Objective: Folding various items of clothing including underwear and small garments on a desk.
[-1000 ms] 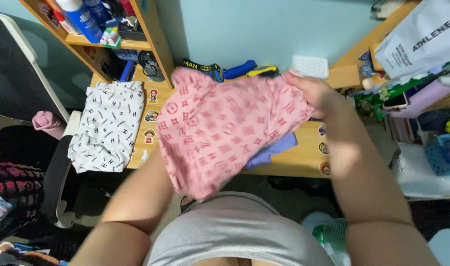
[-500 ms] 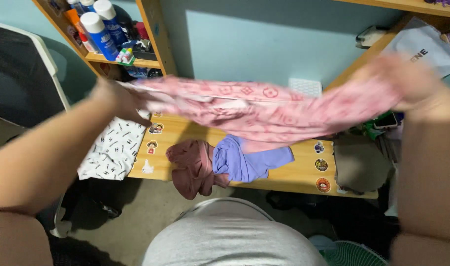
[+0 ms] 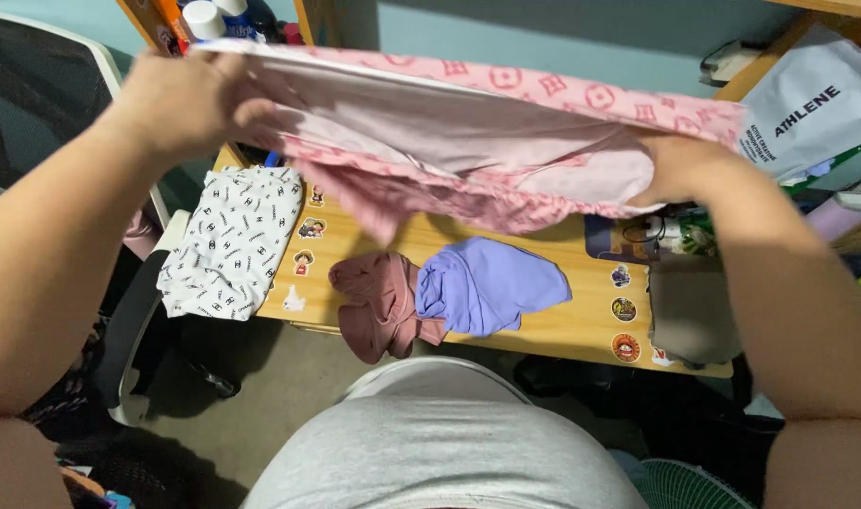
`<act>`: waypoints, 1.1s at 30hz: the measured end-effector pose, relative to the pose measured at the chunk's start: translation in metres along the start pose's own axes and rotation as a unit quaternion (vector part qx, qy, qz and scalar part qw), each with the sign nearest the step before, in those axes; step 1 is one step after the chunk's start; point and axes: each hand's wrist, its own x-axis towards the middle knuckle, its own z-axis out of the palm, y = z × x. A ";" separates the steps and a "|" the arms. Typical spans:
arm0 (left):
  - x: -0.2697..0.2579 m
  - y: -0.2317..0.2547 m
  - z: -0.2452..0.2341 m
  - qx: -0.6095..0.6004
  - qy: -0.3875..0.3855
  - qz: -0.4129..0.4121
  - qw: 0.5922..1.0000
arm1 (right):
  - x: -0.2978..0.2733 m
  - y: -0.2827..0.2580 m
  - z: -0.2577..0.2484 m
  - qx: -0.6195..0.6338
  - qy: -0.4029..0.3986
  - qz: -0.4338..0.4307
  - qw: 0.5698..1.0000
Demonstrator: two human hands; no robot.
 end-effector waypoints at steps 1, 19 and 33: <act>-0.003 0.001 -0.008 0.001 0.000 0.000 1.000 | -0.011 -0.010 -0.014 0.001 0.000 0.000 1.000; -0.056 0.195 0.198 -0.227 -0.317 0.008 0.921 | 0.017 -0.071 0.336 0.273 -0.292 -0.153 0.904; -0.034 0.344 0.246 -0.382 -0.228 0.003 0.896 | 0.032 -0.207 0.301 0.284 0.033 0.033 0.958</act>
